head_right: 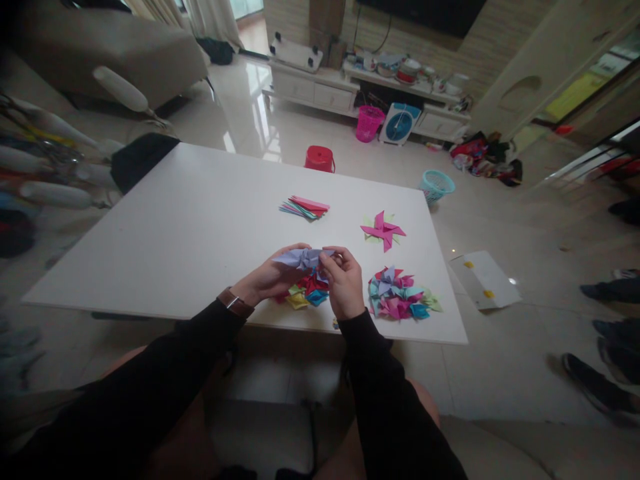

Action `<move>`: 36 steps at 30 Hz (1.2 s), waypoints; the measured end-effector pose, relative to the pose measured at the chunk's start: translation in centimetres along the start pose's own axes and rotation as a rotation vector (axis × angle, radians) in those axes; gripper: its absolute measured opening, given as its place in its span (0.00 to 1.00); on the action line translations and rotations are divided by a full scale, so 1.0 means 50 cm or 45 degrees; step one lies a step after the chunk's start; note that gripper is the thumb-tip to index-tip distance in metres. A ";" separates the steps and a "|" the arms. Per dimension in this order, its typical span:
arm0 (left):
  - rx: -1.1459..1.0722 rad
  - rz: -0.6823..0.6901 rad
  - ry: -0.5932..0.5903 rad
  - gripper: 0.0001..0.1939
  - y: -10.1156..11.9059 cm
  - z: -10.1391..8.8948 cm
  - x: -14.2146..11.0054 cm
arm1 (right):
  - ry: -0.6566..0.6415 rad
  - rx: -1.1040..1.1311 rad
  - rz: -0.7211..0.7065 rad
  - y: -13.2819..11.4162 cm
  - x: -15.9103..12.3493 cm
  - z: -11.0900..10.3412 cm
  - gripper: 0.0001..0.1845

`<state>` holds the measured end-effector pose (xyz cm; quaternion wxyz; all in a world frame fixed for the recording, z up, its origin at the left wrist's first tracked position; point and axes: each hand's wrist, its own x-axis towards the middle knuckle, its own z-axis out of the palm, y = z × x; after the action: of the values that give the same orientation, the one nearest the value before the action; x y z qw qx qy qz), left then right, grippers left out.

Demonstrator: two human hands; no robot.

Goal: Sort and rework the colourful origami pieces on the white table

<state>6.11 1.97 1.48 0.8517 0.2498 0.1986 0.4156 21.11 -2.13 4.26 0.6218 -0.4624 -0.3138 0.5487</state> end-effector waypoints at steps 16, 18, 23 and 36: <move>-0.063 -0.023 -0.082 0.19 -0.013 -0.012 -0.002 | -0.022 0.091 0.145 -0.012 -0.001 0.002 0.19; -0.060 -0.029 -0.079 0.20 -0.014 -0.010 -0.002 | -0.029 0.074 0.128 -0.009 -0.002 0.003 0.19; -0.063 -0.092 -0.018 0.15 -0.015 -0.006 0.002 | 0.011 0.009 0.127 0.003 0.002 0.003 0.21; -0.054 0.086 0.213 0.14 -0.006 0.003 0.011 | 0.060 -0.533 -0.411 -0.018 -0.006 -0.013 0.09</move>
<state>6.68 2.20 1.36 0.8226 0.2028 0.2517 0.4678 21.98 -2.55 4.90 0.5992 -0.5374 -0.4757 0.3546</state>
